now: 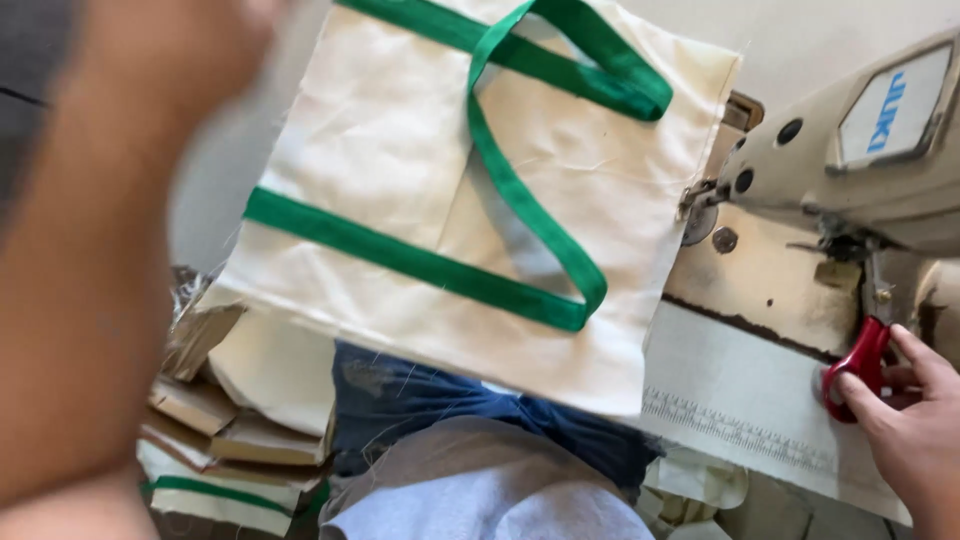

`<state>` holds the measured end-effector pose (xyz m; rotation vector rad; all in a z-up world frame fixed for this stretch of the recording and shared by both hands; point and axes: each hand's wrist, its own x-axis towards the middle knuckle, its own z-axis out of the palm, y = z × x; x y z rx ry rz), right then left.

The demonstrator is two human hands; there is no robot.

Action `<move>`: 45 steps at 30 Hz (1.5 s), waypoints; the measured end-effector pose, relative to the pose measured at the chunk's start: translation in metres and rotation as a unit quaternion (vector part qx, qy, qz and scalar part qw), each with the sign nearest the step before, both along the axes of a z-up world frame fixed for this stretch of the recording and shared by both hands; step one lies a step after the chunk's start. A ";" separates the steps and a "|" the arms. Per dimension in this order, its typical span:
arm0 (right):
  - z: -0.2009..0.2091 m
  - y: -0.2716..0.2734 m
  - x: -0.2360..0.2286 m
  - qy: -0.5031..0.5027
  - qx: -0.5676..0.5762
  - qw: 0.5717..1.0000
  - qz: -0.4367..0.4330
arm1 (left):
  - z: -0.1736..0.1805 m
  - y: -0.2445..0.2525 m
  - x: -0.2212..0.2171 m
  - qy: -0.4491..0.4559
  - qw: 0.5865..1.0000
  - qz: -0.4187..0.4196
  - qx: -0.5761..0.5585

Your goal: Attaching green fabric handles to a white tote bag using an industrial sewing machine, including alignment, sewing, and trimming.

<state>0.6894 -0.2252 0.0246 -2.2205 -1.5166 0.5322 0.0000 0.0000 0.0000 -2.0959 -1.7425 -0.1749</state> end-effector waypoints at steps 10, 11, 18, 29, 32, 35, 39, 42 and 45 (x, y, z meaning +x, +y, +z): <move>0.019 -0.033 -0.043 -0.216 0.083 0.967 0.108 | 0.011 -0.121 0.135 -0.203 0.958 -0.198 0.047; 0.021 -0.036 -0.046 -0.219 0.084 0.967 0.101 | 0.015 -0.125 0.136 -0.204 0.956 -0.205 0.049; 0.031 -0.055 -0.060 -0.199 0.045 0.978 0.035 | 0.029 -0.134 0.085 -0.147 0.968 -0.201 -0.031; 0.031 -0.043 -0.109 -0.168 0.098 0.976 0.094 | 0.072 -0.203 0.025 -0.376 0.926 -0.007 -0.044; 0.023 -0.042 -0.138 -0.142 0.156 0.959 0.190 | 0.068 -0.212 0.039 -0.404 0.912 0.026 -0.058; 0.020 -0.037 -0.163 -0.114 0.203 0.925 0.301 | 0.059 -0.207 0.067 -0.437 0.895 0.055 -0.071; 0.013 -0.038 -0.182 -0.162 0.265 0.880 0.358 | 0.045 -0.174 0.101 -0.186 0.961 -0.205 0.018; 0.014 -0.040 -0.197 -0.169 0.311 0.859 0.370 | 0.025 -0.146 0.104 -0.206 0.958 -0.196 -0.038; 0.007 -0.043 -0.200 -0.145 0.334 0.855 0.369 | 0.016 -0.136 0.108 -0.239 0.950 -0.150 -0.131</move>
